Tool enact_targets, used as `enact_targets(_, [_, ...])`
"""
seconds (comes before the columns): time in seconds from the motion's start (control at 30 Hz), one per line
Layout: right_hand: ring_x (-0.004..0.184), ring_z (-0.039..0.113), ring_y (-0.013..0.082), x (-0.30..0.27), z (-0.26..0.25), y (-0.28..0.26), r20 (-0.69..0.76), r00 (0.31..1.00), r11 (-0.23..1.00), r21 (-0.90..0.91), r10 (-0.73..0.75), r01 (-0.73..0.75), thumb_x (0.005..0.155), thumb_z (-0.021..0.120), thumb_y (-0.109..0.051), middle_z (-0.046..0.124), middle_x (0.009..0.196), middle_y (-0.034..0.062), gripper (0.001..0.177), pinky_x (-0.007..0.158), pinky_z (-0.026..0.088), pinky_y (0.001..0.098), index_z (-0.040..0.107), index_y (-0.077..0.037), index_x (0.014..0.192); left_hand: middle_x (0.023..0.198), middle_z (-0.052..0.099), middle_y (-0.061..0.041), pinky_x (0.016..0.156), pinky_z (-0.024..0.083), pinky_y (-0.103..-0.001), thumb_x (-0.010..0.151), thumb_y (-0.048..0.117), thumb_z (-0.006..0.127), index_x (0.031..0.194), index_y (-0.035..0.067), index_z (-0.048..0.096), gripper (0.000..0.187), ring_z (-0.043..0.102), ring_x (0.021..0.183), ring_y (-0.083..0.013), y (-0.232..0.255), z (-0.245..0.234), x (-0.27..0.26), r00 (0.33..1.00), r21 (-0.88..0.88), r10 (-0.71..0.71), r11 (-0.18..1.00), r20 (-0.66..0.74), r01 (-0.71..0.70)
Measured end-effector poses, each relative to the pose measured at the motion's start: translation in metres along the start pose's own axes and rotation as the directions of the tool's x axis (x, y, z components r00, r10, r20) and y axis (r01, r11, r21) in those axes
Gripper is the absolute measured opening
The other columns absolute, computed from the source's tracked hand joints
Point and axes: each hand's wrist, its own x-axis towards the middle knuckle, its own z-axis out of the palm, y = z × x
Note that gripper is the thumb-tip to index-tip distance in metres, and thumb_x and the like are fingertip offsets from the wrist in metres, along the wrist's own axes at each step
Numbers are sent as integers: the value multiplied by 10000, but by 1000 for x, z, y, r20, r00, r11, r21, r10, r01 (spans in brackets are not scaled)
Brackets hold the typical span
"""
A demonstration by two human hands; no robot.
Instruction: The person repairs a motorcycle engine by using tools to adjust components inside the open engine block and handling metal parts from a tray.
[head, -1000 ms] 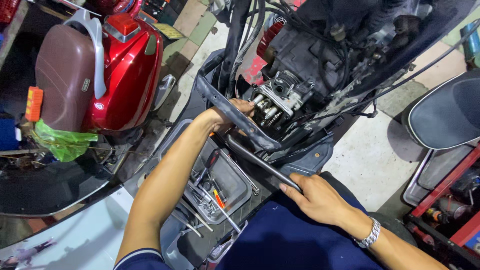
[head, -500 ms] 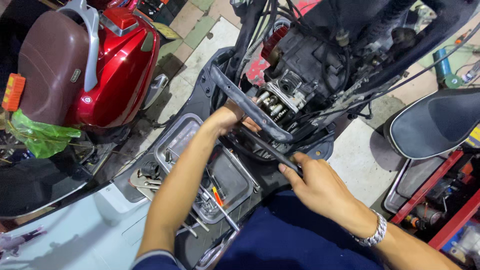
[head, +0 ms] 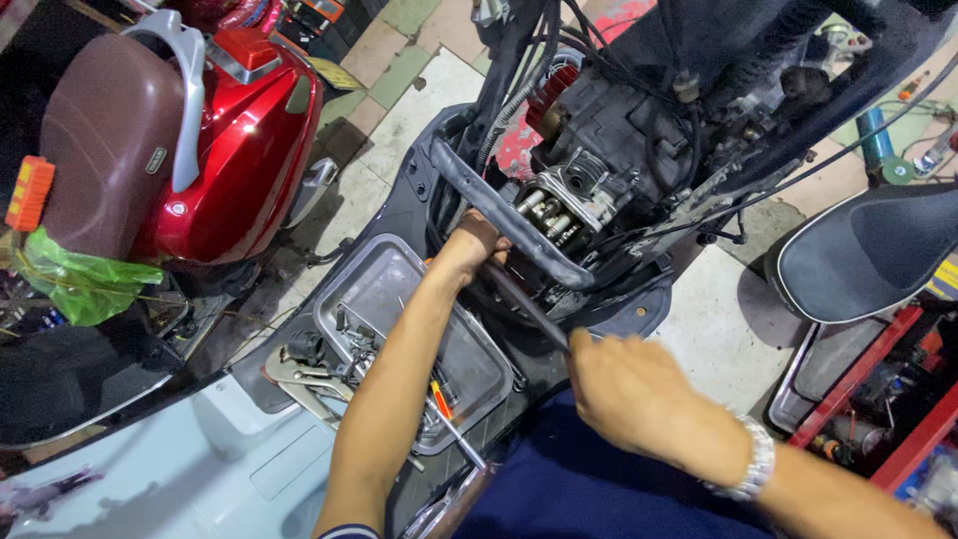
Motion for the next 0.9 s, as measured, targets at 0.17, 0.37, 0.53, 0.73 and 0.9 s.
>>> enact_targets(0.17, [810, 703, 455, 39, 104, 33, 44, 997, 961, 270, 57, -67, 1022, 484, -309, 719, 820, 244, 311, 725, 544, 562, 515, -5, 1083, 955, 717, -204, 721, 553, -451, 963, 126, 635, 1068, 64, 713, 145, 694, 845, -389, -3, 9, -10, 721, 858, 673, 261, 167, -443])
enact_targets(0.37, [853, 685, 487, 62, 139, 35, -4, 1000, 913, 408, 14, -11, 1032, 505, -336, 695, 873, 285, 353, 754, 530, 569, 529, 16, 1053, 995, 737, -199, 828, 546, -457, 955, 162, 632, 1058, 53, 690, 161, 698, 959, -389, 32, 29, -36, 829, 828, 558, 443, 45, -344])
enact_targets(0.53, [834, 682, 466, 25, 89, 30, 163, 972, 852, 521, -168, 60, 995, 570, -265, 684, 821, 288, 293, 741, 544, 525, 525, 20, 1048, 1056, 727, -194, 892, 529, -462, 861, 98, 618, 1010, 53, 688, 171, 676, 985, -409, 4, -6, -33, 583, 864, 683, -145, 439, -481])
enact_targets(0.73, [640, 681, 427, -15, -7, 6, -375, 918, 832, 463, -127, 305, 935, 611, -205, 693, 695, 211, 385, 568, 522, 514, 515, -42, 1270, 828, 649, -209, 618, 412, -426, 1096, 231, 595, 937, 16, 690, 283, 550, 679, -267, 11, -18, -20, 998, 419, -42, 906, -49, 59])
enact_targets(0.9, [620, 658, 420, 49, -83, 9, -674, 687, 762, 286, -271, 581, 986, 629, -273, 637, 647, 205, 249, 543, 486, 505, 616, -30, 934, 850, 735, -6, 617, 553, -332, 958, 316, 634, 964, 143, 706, 188, 682, 705, -122, 54, 4, -33, 965, 62, -257, 963, -55, 261])
